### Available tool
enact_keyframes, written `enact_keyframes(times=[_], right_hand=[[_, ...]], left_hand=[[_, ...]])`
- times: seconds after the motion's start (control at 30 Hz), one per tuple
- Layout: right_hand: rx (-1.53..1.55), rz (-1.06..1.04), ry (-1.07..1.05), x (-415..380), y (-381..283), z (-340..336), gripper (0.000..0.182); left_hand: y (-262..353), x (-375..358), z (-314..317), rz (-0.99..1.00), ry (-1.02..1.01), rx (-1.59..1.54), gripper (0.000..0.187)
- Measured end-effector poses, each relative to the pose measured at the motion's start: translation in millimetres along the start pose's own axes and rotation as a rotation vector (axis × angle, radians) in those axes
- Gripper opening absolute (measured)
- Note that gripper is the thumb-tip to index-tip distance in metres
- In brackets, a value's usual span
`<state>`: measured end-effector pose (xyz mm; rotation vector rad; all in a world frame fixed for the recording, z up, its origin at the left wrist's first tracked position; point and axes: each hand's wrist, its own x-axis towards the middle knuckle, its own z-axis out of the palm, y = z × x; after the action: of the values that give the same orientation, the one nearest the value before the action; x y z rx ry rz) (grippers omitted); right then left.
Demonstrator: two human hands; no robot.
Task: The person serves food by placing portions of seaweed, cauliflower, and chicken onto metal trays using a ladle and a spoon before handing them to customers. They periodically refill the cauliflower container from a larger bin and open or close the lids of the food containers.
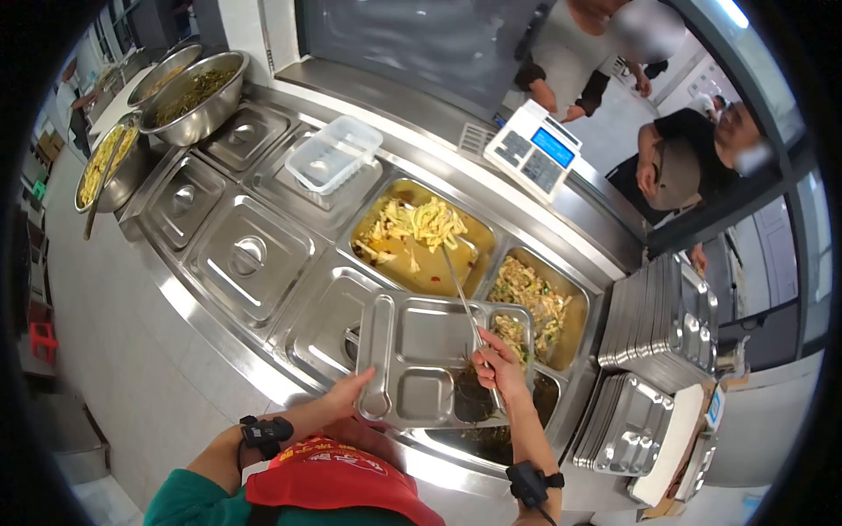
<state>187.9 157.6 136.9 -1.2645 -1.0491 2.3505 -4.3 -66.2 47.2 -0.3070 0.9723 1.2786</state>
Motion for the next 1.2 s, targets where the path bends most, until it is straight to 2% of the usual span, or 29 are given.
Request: enact_keyframes(times=[0.13,0.33,0.5,0.63,0.73,0.87,1.0,1.1,1.2], right_hand=[[-0.052,-0.024,0.019,-73,-9,-29,0.041],[-0.153,0.148,0.112,-200,2,-63,0.04],[-0.251,0.342,0.109,-252,24,-75,0.044],[-0.611,0.122,0.085,-261,73,-90,0.041],[-1.051,-0.479,0.115,-258,103,-110,0.04],[-1.23,-0.615,0.154,-256,107,-137,0.041],[-1.077,-0.736,0.244,-256,99,-156,0.037],[-0.762,-0.794,0.354,-252,120,-183,0.034],[-0.455,-0.69,0.356,-266,154,-207,0.034]], left_hand=[[-4,24,-20,0.026,-0.115,-0.067,0.049],[-8,26,-16,0.132,-0.064,-0.031,0.053],[-17,27,-11,0.15,-0.082,-0.067,0.048],[-33,27,-11,0.195,-0.084,-0.088,0.049],[-41,19,7,0.214,-0.095,-0.105,0.05],[-41,-1,60,0.286,-0.075,-0.079,0.044],[-37,-1,93,0.405,-0.058,-0.019,0.047],[-20,-4,126,0.5,-0.017,-0.019,0.045],[13,30,144,0.584,-0.157,-0.017,0.046]])
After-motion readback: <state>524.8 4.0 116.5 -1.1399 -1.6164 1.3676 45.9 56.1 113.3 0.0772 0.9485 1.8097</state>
